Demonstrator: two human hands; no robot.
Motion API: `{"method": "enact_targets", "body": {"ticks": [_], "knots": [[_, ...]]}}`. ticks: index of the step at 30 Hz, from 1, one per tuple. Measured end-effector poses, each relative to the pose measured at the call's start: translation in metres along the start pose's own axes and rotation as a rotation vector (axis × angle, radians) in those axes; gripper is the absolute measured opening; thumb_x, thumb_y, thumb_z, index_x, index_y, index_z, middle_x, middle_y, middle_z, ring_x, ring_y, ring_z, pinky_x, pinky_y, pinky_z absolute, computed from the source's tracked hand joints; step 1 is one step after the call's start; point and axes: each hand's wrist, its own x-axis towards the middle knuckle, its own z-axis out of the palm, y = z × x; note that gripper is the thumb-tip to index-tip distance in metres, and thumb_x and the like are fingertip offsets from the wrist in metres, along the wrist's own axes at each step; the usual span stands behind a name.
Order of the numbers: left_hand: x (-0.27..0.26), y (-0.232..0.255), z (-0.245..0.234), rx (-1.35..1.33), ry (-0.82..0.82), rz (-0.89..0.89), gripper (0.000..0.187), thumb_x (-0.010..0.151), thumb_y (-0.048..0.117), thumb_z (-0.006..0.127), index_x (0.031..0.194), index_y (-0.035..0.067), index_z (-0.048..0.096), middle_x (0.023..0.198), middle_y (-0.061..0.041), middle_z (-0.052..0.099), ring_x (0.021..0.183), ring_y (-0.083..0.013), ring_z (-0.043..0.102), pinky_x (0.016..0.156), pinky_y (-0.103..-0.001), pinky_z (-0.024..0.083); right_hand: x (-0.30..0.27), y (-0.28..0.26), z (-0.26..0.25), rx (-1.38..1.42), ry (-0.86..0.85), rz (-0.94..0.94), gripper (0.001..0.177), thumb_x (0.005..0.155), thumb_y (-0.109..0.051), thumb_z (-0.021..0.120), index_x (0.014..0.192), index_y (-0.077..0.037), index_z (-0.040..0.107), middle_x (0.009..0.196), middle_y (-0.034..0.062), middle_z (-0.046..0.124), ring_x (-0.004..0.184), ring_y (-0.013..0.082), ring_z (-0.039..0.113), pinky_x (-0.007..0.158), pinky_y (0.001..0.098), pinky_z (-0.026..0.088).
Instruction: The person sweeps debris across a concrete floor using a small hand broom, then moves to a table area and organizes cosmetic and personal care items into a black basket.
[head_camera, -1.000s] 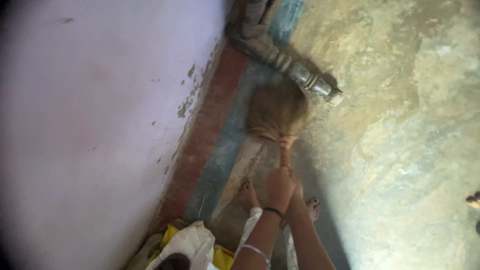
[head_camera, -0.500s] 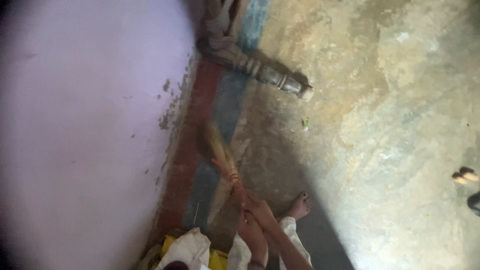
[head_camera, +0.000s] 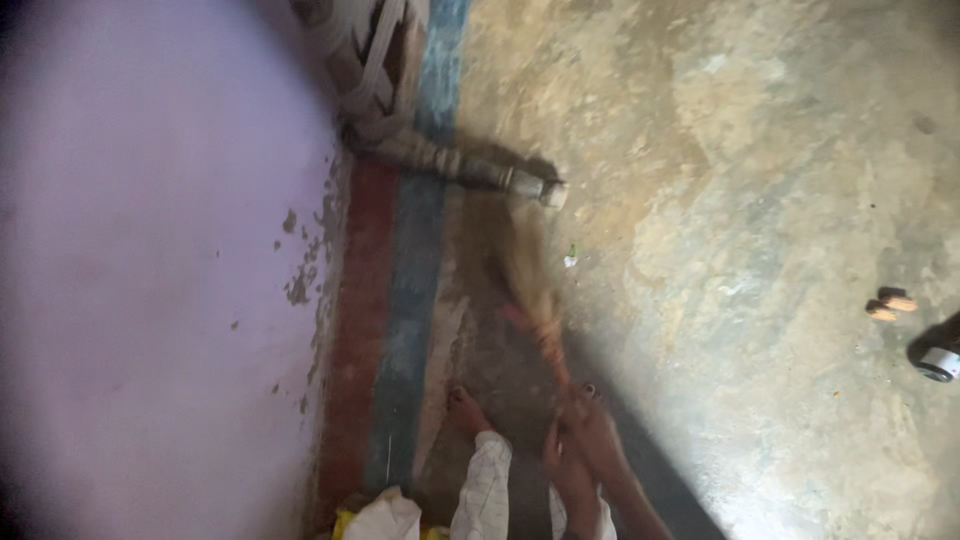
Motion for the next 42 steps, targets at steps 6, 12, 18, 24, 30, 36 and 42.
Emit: {"method": "enact_targets", "body": {"ticks": [6,12,18,24,30,36,42], "knots": [[-0.016,-0.054,0.019,-0.272,0.09,-0.118,0.036,0.104,0.037,0.057,0.122,0.012,0.075,0.084,-0.003,0.065,0.065,-0.0135,0.056,0.056,-0.03,0.041,-0.003,0.06,0.028,-0.447,-0.24,-0.029,0.051,0.081,-0.043,0.073,0.128,-0.025,0.068,0.136,0.0315,0.057,0.133,0.0502,0.05,0.113,0.0578,0.036],[0.044,-0.071,0.077,-0.402,-0.02,-0.225,0.033,0.104,0.038,0.06,0.118,0.011,0.076,0.07,0.0,0.058,0.049,-0.0111,0.046,0.041,-0.03,0.032,0.089,0.103,-0.025,-0.452,-0.153,-0.048,0.048,0.091,-0.038,0.067,0.125,-0.004,0.067,0.107,0.0307,0.068,0.105,0.0455,0.068,0.095,0.0522,0.047],[0.048,-0.032,0.111,-0.289,-0.375,-0.239,0.032,0.105,0.041,0.047,0.116,0.016,0.062,0.062,-0.002,0.049,0.045,-0.0137,0.045,0.039,-0.03,0.032,0.105,0.044,-0.095,0.111,0.254,0.14,0.042,0.095,-0.035,0.063,0.125,-0.007,0.067,0.094,0.027,0.075,0.095,0.0405,0.075,0.075,0.051,0.059],[-0.036,-0.053,0.092,-0.183,-0.293,-0.155,0.033,0.105,0.041,0.046,0.11,0.012,0.062,0.065,-0.004,0.054,0.046,-0.0164,0.05,0.039,-0.032,0.036,0.003,0.073,-0.081,-0.448,0.176,-0.646,0.052,0.079,-0.023,0.061,0.126,-0.001,0.062,0.121,0.0287,0.07,0.093,0.0447,0.069,0.073,0.0514,0.054],[-0.003,-0.081,0.108,-0.086,-0.324,-0.198,0.036,0.105,0.041,0.046,0.103,0.009,0.061,0.067,-0.006,0.058,0.048,-0.0191,0.054,0.039,-0.035,0.04,0.048,0.109,-0.084,-0.502,-0.204,0.073,0.033,0.099,-0.037,0.054,0.107,-0.011,0.072,0.102,0.0159,0.074,0.095,0.036,0.073,0.084,0.0495,0.056],[0.055,-0.053,0.147,-0.242,-0.557,-0.161,0.034,0.107,0.039,0.049,0.114,0.009,0.061,0.084,-0.005,0.061,0.063,-0.0171,0.059,0.05,-0.033,0.045,0.096,0.029,-0.138,-0.101,0.186,0.335,0.035,0.09,-0.036,0.058,0.121,-0.021,0.066,0.103,0.0216,0.074,0.099,0.044,0.07,0.084,0.0562,0.055],[0.015,-0.007,0.139,-0.308,-0.523,-0.209,0.039,0.1,0.034,0.05,0.133,0.016,0.058,0.113,-0.004,0.067,0.096,-0.0151,0.068,0.078,-0.032,0.057,0.058,-0.029,-0.15,-0.049,0.061,0.428,0.04,0.096,-0.041,0.051,0.134,-0.032,0.058,0.106,0.0205,0.071,0.101,0.0439,0.067,0.087,0.0574,0.053]]}}
